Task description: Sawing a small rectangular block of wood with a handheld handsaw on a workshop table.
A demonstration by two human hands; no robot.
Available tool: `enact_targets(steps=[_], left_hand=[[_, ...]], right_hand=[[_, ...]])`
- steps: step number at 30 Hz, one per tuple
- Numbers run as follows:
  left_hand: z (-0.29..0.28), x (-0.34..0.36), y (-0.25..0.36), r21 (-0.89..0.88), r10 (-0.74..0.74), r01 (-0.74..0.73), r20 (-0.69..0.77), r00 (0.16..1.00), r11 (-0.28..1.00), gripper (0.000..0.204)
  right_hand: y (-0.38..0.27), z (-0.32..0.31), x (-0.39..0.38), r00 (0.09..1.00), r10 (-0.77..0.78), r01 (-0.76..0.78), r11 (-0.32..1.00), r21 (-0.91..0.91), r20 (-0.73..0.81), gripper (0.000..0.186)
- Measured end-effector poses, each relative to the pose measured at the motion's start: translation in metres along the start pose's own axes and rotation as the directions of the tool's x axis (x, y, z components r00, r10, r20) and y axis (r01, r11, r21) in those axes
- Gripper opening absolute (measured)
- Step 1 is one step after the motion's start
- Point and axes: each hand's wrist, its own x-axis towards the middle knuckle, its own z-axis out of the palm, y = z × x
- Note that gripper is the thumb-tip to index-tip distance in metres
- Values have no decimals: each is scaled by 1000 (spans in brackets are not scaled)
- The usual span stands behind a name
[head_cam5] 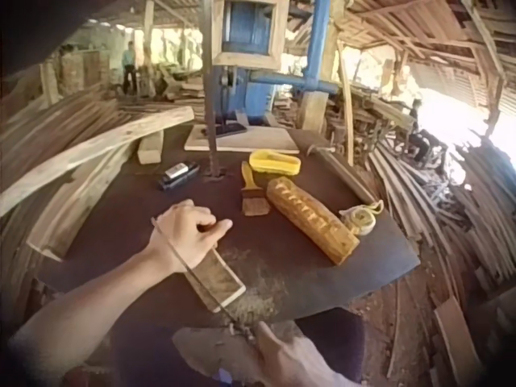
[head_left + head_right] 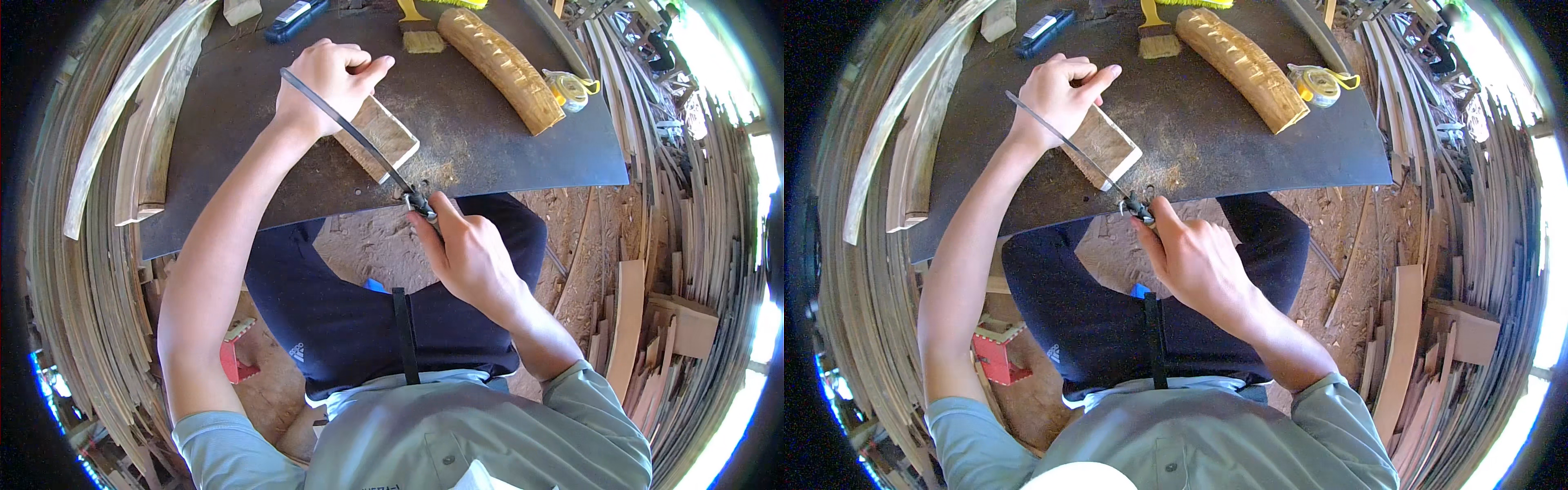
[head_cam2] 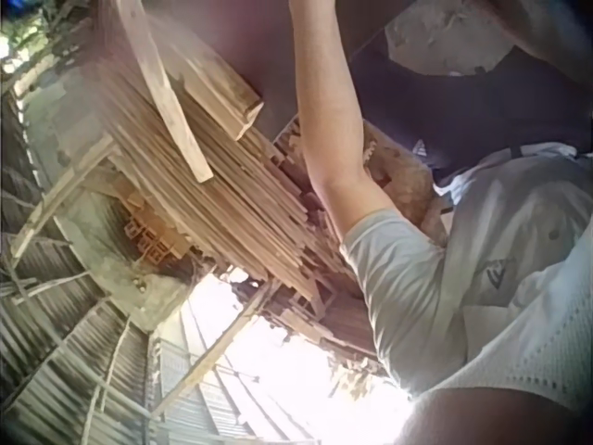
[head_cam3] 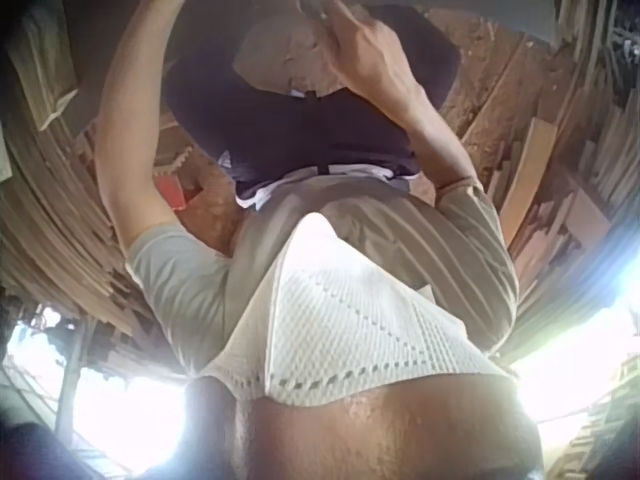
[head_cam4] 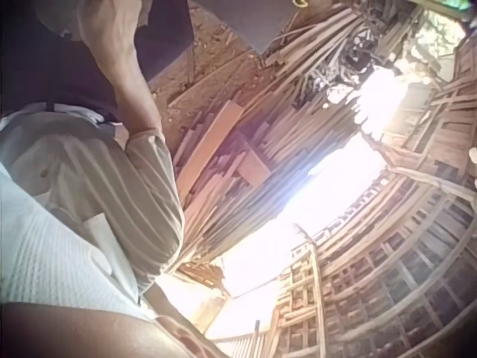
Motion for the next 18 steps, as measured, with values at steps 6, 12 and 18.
enact_targets(steps=[6, 12, 18], left_hand=[[0, 3, -4, -5, 26, -26, 18, 999, 1000, 48], [-2, 2, -3, -35, -70, 73, 89, 994, 997, 50], [-1, 1, 3, 18, -77, 76, 65, 995, 997, 54]], right_hand=[[-2, 2, 0, 1000, 31, -31, 996, -86, -1, 28], [23, -30, -78, 974, 186, -181, 982, -52, 127, 24], [28, -77, -133, 914, 395, -391, 919, -53, 96, 22]])
